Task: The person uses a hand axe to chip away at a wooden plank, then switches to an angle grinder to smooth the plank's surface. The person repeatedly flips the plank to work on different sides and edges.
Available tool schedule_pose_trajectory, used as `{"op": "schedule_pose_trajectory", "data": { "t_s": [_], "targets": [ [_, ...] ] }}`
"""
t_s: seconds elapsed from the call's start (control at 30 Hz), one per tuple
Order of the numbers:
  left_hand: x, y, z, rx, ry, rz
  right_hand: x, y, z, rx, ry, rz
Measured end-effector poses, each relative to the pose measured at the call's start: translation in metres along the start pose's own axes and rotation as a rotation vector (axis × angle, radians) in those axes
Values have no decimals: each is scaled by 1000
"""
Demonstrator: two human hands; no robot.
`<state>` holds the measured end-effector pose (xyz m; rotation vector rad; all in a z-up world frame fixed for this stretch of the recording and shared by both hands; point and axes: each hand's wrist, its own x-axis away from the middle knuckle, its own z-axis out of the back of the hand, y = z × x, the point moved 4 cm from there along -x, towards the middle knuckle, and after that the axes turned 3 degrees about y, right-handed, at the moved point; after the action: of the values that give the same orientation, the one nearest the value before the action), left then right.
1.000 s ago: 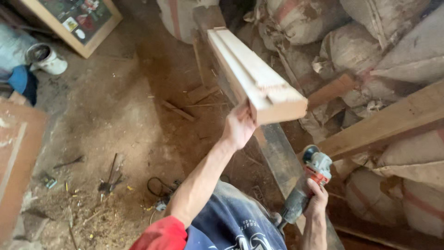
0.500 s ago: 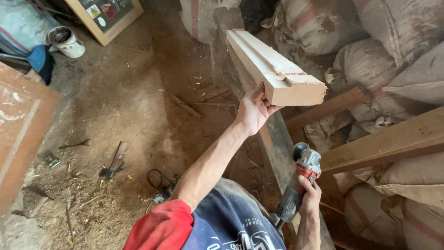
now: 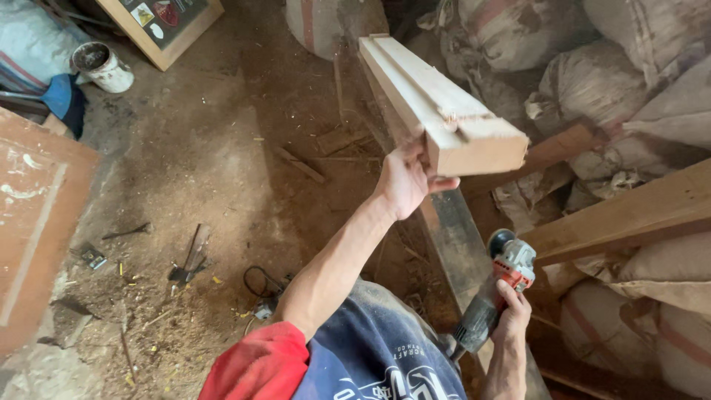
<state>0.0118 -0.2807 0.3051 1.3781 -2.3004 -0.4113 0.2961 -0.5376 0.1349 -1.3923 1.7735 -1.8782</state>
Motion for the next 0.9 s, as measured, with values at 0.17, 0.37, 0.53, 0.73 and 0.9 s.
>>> {"op": "schedule_pose_trajectory", "data": {
  "t_s": [0.17,0.37,0.53,0.73,0.9],
  "targets": [
    [31,-75,44,-160,115,244,8,-8,6,-20,59,30],
    [27,-216,125,-326,506,540,22,-12,29,-28,133,102],
    [8,-251,179,-1180,305,520,49,-4,33,-217,184,124],
    [33,-241,163,-1435,220,680,61,2,25,-220,278,129],
    [64,-241,74,-1090,-495,672,53,14,-5,-88,381,146]
  ]
}}
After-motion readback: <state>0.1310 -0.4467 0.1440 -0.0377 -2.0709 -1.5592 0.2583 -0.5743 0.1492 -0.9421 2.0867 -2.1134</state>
